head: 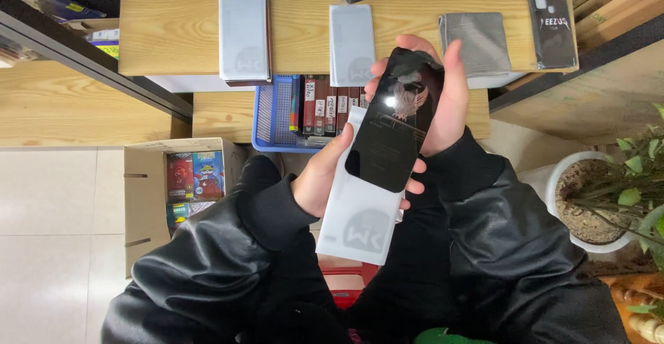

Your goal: Inspecting and cleaning mobile phone screen protectors by removing them from and returning them to their protective sleeves.

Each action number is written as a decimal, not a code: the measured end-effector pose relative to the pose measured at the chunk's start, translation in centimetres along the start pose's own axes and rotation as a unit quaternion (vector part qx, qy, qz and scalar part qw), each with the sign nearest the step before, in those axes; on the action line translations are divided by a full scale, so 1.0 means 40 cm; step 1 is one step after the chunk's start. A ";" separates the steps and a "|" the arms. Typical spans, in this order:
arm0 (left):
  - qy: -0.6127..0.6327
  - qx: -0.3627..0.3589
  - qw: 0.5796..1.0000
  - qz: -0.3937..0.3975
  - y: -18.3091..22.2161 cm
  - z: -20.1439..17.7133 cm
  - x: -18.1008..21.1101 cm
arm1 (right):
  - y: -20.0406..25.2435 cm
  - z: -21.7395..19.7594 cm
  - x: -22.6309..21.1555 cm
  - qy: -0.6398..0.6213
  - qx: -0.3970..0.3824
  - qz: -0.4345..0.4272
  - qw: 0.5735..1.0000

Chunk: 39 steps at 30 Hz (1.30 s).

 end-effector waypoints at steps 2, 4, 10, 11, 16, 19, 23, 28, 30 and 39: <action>0.003 0.002 1.000 -0.010 0.004 0.000 0.002 | 0.007 0.029 0.010 0.011 0.010 0.005 1.000; 0.006 0.003 1.000 -0.019 0.002 0.000 -0.003 | 0.014 0.038 0.018 0.022 0.020 0.009 1.000; -0.008 0.002 0.999 0.035 -0.001 -0.054 -0.018 | 0.016 0.025 0.033 0.112 0.006 -0.007 0.994; 0.003 0.049 0.996 0.074 0.002 -0.051 -0.015 | 0.016 0.026 0.031 0.145 0.002 -0.025 0.989; 0.001 0.111 0.986 0.126 0.010 -0.053 -0.008 | 0.016 0.021 0.030 0.244 -0.010 -0.079 0.967; -0.018 0.134 0.976 0.173 0.013 -0.047 0.001 | 0.016 0.023 0.028 0.308 -0.018 -0.115 0.944; -0.026 0.124 0.977 0.169 0.001 -0.033 0.035 | 0.022 0.029 0.025 0.401 -0.029 -0.168 0.900; -0.032 0.139 0.966 0.217 0.004 -0.029 0.095 | 0.054 0.069 -0.001 0.588 -0.011 -0.255 0.768; -0.111 0.181 0.947 0.243 0.013 -0.035 0.111 | 0.055 0.084 0.010 0.647 -0.023 -0.274 0.711; -0.168 0.197 0.890 0.375 0.014 0.031 0.116 | 0.060 0.120 0.030 0.719 -0.024 -0.321 0.616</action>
Point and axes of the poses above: each hand's wrist, its own y-axis away from the middle knuckle, its own z-axis out of the palm, x = y × z, the point moved 5 cm from there along -y, towards the middle knuckle, and after that the axes turned 15 degrees about z, right-handed, at the moved point
